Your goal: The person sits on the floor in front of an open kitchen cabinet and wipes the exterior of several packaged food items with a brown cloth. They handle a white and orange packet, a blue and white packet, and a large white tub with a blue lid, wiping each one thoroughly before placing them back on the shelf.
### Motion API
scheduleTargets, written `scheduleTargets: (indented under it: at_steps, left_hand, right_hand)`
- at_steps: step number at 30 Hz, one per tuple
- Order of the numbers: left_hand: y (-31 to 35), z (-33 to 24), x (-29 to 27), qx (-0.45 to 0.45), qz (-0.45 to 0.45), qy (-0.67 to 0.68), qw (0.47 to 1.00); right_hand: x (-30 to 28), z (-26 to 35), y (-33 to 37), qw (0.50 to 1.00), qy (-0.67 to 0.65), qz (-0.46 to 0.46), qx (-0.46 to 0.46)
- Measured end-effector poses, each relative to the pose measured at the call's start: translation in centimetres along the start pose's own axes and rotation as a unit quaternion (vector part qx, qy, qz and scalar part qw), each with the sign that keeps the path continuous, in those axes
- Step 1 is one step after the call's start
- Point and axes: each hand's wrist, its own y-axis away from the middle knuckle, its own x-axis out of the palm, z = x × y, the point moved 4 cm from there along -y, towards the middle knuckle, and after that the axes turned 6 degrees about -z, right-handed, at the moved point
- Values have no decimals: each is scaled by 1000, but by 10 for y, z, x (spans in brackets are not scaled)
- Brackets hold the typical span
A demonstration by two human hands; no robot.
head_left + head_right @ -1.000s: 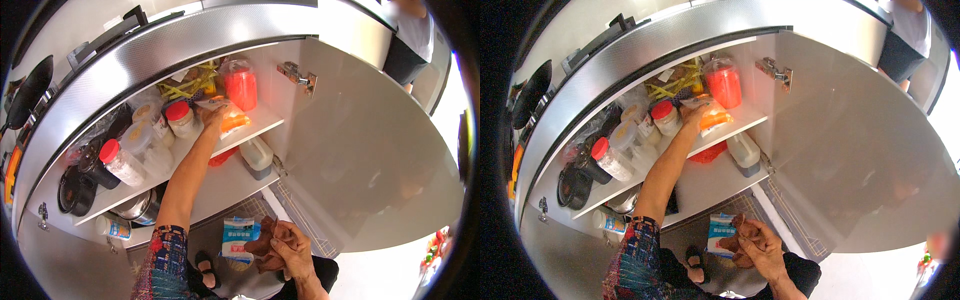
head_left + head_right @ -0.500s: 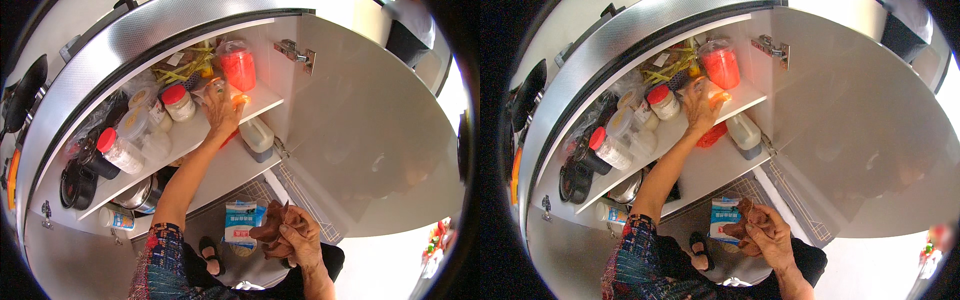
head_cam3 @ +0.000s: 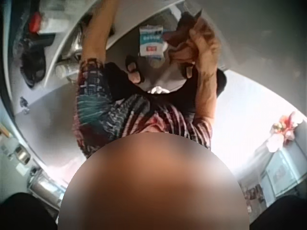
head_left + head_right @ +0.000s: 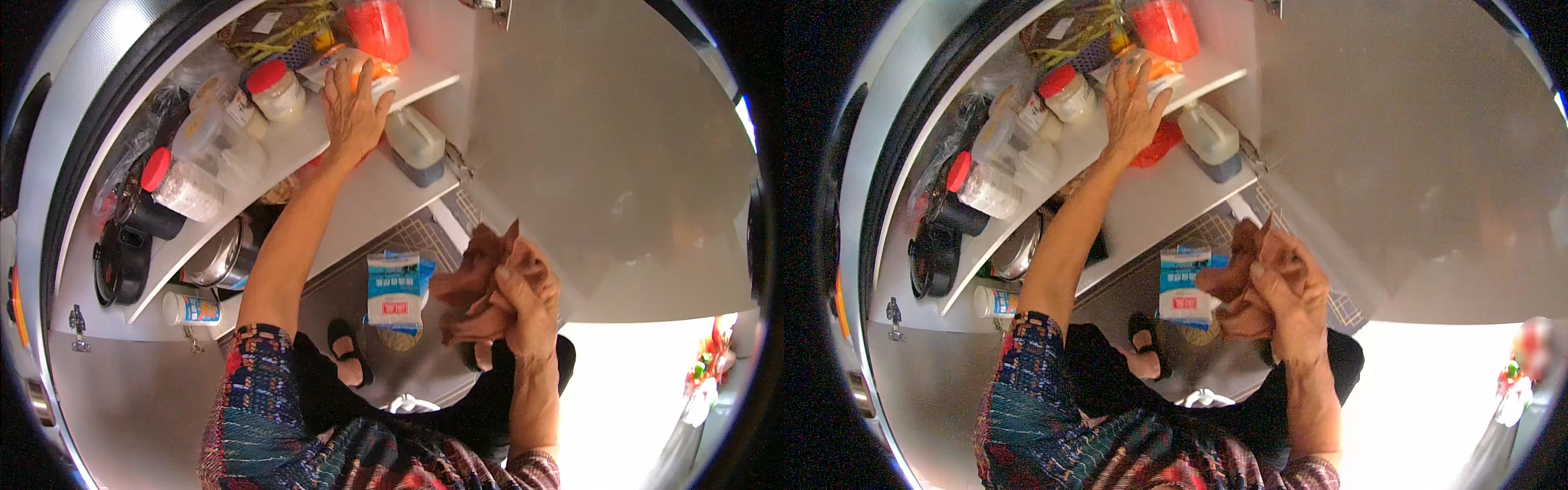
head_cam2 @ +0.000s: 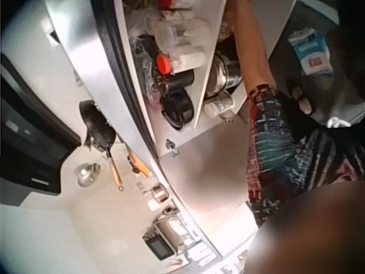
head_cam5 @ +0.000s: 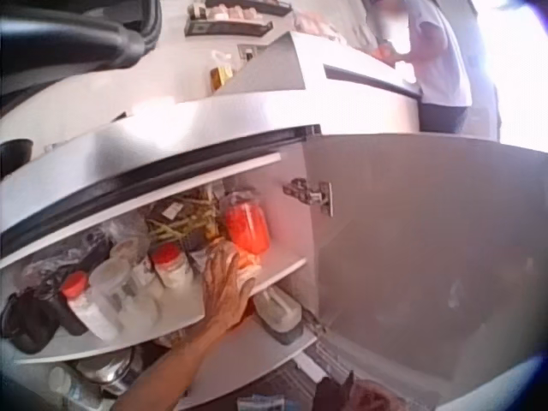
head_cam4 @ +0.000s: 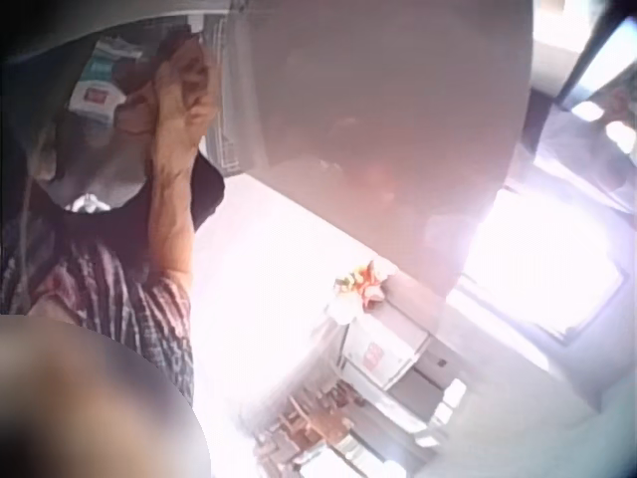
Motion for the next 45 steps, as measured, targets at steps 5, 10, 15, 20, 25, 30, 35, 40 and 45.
scheduleTargets:
  at_steps: [5, 10, 15, 20, 25, 30, 35, 40, 45]
  left_hand:
    - [117, -32, -28, -41, -22, 163, 986]
    - [280, -3, -6, -417, 215, 91, 878]
    - [360, 12, -3, -548, 370, 144, 737]
    - [356, 10, 1, -521, 366, 139, 759]
    - [362, 20, 16, -566, 409, 176, 694]
    - [352, 11, 10, -587, 334, 265, 688]
    - [335, -17, 2, -576, 231, 442, 648]
    - [332, -24, -2, -637, 162, 512, 553]
    - [295, -39, -29, -642, 118, 673, 348]
  right_hand:
    - [-3, 5, -4, 998, -2, 1, -58]
    - [-13, -2, -9, 997, -1, 1, -80]
    - [-6, -4, -7, 998, -9, -15, -66]
    - [-4, 0, -3, 998, -23, -4, -57]
    - [-4, 1, -2, 999, -8, -4, -49]
    - [-13, -6, -9, 998, -7, -11, -57]
    - [-13, -6, -11, 998, -26, 19, -57]
    - [-16, -14, -14, 996, -23, 13, -83]
    - [-10, -12, -13, 997, -38, 24, -68]
